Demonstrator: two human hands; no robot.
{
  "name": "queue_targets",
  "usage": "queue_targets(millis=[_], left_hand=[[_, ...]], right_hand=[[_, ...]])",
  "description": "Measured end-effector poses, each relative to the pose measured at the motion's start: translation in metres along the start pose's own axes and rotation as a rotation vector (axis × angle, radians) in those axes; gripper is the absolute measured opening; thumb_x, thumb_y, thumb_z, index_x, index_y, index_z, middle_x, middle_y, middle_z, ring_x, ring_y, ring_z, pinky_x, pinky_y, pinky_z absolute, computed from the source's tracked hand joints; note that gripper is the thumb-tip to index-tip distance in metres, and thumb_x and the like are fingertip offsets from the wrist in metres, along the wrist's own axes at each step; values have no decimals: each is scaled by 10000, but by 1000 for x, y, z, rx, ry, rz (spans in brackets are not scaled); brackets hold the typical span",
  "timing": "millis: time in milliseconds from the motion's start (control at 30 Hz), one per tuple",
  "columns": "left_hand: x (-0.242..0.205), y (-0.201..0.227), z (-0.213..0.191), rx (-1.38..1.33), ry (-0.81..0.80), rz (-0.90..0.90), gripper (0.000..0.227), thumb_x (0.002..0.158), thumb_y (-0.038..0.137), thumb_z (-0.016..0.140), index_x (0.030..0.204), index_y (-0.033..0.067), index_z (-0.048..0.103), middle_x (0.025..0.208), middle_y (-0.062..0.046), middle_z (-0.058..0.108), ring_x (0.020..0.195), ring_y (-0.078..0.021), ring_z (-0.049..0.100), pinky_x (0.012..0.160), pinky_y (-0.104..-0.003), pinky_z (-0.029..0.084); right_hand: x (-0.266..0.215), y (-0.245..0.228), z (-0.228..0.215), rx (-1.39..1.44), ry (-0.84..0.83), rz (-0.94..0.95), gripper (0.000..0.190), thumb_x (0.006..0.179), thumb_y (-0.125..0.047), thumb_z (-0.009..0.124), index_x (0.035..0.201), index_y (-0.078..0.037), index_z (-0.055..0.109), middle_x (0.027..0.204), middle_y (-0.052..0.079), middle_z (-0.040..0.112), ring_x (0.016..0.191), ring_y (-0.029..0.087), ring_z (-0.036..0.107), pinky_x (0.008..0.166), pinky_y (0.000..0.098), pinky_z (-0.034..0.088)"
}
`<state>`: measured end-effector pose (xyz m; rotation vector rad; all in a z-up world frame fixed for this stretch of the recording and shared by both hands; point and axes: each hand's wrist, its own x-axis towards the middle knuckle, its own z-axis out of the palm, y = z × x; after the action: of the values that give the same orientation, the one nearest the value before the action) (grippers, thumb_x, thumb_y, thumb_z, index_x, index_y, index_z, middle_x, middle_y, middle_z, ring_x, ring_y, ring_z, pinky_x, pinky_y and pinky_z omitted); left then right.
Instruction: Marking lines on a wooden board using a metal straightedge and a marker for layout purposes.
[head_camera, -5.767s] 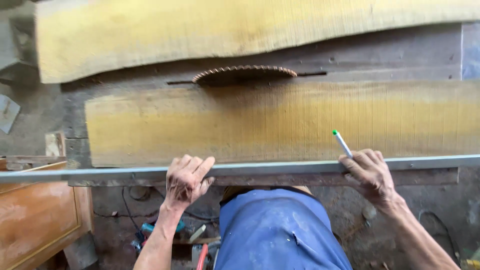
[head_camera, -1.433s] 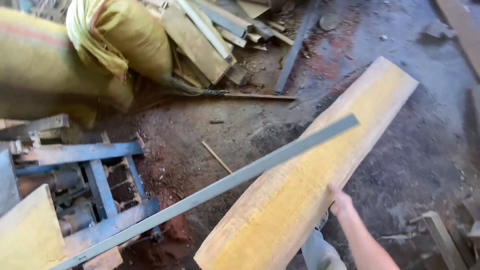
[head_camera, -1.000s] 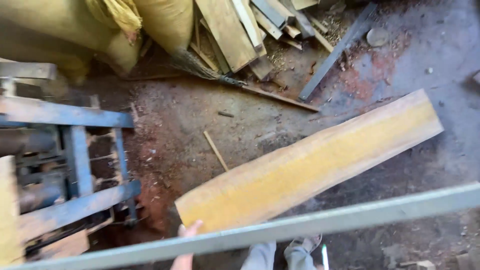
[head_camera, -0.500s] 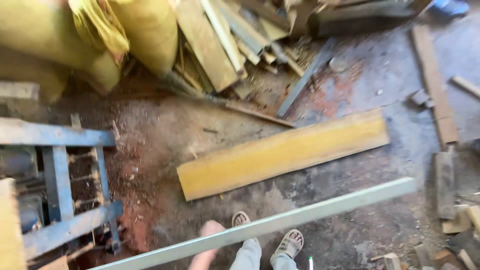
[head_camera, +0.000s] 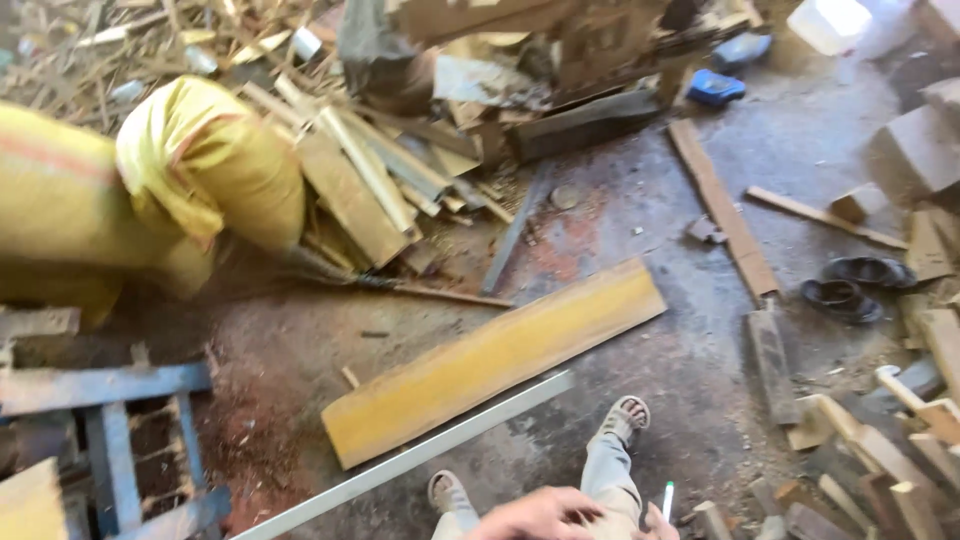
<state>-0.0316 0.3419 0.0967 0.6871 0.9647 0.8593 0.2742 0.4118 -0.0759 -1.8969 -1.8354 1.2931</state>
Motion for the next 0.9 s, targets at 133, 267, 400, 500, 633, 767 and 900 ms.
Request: queue_targets(millis=[133,267,400,500,633,767,900], left_hand=[[35,62,-8,338,180,-96,514,863,281,688,1369,206,635,1245,-2,661,1092,-117,624,991,-264,481],[38,101,-11,71,67,50,606,981,566,592,1457,196,531,1349,-16,551,1245,-105,567,1015,-272,464],[16,243,-25,124,48,351,435,1137,352,381,1455,82,504,1478,-94,523,1391,-229,496,1220,-389,336],[27,308,-79,470,381,201,375,917,406,575,1236,251,696,1017,32,629,952,-185,610,938,-365,464],[105,289,-219,442,724,-26,422,829,126,560,1227,166,696,1243,-29,731,1091,-209,676,949,-369,513],[177,215,-334,615,1124,-624,400,1006,258,553,1390,157,608,1345,-119,642,1149,-300,678,971,-489,591],[252,140,-368,-112,1314,-579,233,1079,82,391,972,50,596,935,-72,636,836,-164,614,781,-313,575]], right_hand=[[129,-18,-42,-89,-84,-88,624,813,-55,642,1423,-185,661,1193,129,659,968,241,660,980,320,483],[231,-198,-93,-196,-365,-51,357,1021,-321,514,1251,-233,772,905,30,668,835,164,662,845,285,480],[342,-275,-114,-157,-359,-54,357,894,-151,615,1187,-106,814,1330,-18,742,1268,102,629,1161,219,370],[399,-295,-102,-361,-376,-104,376,987,-302,516,1139,-201,845,1182,-11,793,1045,167,693,961,300,473],[420,-355,-55,62,-676,-224,456,923,9,545,1355,-60,673,1251,94,685,984,193,689,885,280,516],[452,-353,27,-199,-821,-243,524,910,-19,464,1321,-221,718,1182,-2,771,850,137,802,534,208,460],[507,-345,95,-486,-925,-442,295,845,-178,607,1058,-189,810,953,-47,822,868,77,725,836,233,526]])
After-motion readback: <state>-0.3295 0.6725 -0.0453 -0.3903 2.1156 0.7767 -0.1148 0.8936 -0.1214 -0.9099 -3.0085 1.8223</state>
